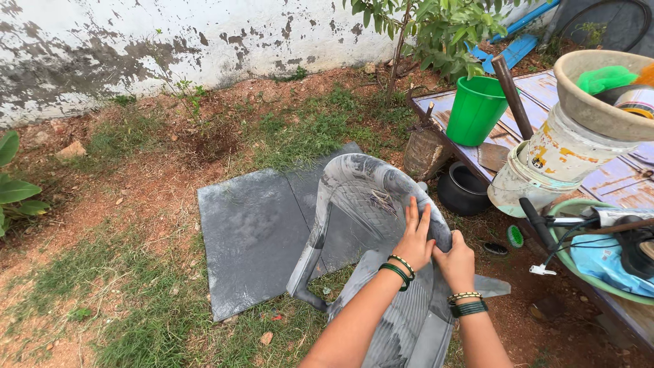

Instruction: The person picks up discarded footwear, a bottle, a can, and cloth from the ground, repositions a plastic chair, and arranges buckets, a handheld tool, and containers by an outdoor table.

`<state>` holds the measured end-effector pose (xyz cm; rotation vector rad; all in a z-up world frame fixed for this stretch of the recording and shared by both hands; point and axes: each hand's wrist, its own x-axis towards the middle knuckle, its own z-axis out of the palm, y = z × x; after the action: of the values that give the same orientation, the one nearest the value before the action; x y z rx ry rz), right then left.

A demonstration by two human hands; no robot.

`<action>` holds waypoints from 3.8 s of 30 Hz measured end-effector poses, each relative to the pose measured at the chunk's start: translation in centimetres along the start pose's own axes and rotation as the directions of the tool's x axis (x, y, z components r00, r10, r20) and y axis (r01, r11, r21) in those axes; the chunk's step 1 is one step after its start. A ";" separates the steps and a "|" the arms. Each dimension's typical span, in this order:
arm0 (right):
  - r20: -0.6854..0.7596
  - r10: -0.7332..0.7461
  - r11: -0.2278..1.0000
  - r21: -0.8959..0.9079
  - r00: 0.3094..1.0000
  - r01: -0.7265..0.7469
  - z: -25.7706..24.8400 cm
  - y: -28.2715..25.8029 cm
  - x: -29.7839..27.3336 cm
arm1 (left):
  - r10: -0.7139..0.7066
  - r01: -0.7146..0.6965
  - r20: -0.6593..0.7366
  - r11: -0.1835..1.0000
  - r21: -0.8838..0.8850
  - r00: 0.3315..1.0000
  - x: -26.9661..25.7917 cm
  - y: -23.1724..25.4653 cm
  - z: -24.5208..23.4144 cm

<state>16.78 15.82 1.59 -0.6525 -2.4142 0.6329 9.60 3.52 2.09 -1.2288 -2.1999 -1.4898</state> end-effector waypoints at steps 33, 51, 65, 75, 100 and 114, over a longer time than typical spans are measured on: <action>0.327 0.196 0.329 0.866 0.924 -0.377 4.0 1.3 -2.3 | -0.243 0.264 0.261 0.963 -0.051 0.934 -10.9 -3.1 2.1; 0.264 0.370 0.343 0.852 0.891 -0.395 7.2 1.0 -3.8 | -0.383 0.329 0.433 0.923 0.197 0.816 -14.7 -1.6 -3.6; 0.270 0.527 0.303 0.826 0.806 -0.475 4.2 1.1 -8.2 | -0.388 0.300 0.557 0.922 0.245 0.734 -17.0 -0.5 -4.3; 0.206 0.564 0.277 0.865 0.800 -0.418 2.3 3.6 -10.5 | -0.356 0.287 0.557 0.934 0.211 0.751 -18.4 2.0 -2.5; 0.218 0.643 0.124 0.916 0.734 -0.381 -9.4 11.4 -21.9 | -0.441 0.246 0.599 0.891 0.382 0.669 -31.5 6.9 -0.1; 0.226 0.677 0.062 0.930 0.700 -0.361 -10.4 13.2 -22.6 | -0.464 0.191 0.546 0.855 0.482 0.698 -31.1 7.5 2.3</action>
<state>43.62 16.21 -6.85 -0.9491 -0.9746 1.9398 35.27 -9.53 -12.07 -1.3851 -3.1290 -0.6469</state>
